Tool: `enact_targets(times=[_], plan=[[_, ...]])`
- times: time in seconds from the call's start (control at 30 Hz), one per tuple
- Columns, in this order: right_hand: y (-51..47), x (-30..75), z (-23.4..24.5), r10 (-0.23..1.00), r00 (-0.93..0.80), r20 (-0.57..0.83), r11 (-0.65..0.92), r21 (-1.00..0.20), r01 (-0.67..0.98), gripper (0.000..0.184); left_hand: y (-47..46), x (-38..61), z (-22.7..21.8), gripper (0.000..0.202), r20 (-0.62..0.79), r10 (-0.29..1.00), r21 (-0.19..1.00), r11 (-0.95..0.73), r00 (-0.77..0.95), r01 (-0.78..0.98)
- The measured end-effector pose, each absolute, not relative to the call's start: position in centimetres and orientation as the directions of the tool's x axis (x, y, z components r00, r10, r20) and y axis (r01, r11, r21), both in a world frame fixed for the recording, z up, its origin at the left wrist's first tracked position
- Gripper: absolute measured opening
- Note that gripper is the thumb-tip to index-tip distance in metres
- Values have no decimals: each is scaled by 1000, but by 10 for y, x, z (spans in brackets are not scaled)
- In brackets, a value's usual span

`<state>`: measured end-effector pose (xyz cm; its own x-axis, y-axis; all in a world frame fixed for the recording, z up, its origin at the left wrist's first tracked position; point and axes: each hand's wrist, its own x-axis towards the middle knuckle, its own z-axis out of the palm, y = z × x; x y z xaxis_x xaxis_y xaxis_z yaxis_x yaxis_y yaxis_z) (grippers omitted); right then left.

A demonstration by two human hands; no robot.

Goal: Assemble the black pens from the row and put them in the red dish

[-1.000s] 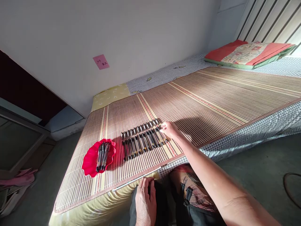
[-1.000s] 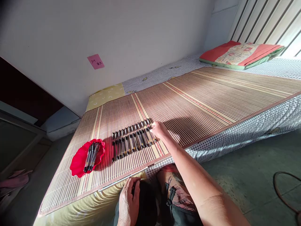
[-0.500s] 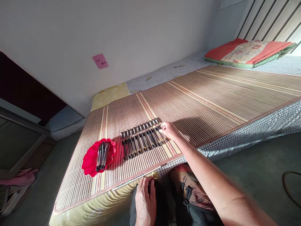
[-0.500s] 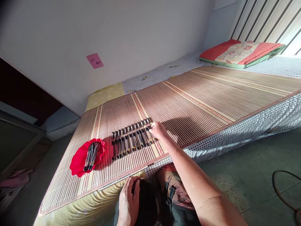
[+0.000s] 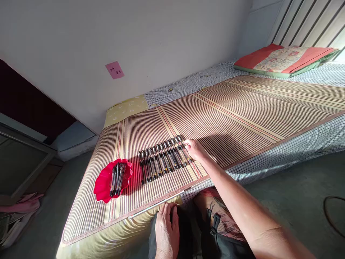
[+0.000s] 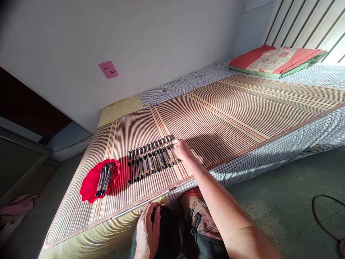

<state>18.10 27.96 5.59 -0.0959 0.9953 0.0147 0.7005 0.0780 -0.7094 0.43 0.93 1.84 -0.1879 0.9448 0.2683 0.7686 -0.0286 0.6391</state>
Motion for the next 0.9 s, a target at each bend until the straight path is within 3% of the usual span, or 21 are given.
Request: enact_targets(times=[0.2,0.9], plan=[[282,182,52,991,-130,29,115,-683,722,39,9,5,18,22,284,941,634,-41,-184,773],[276,181,60,991,-133,2,107,-606,788,41,9,6,18,21,310,935,596,-48,-174,802]])
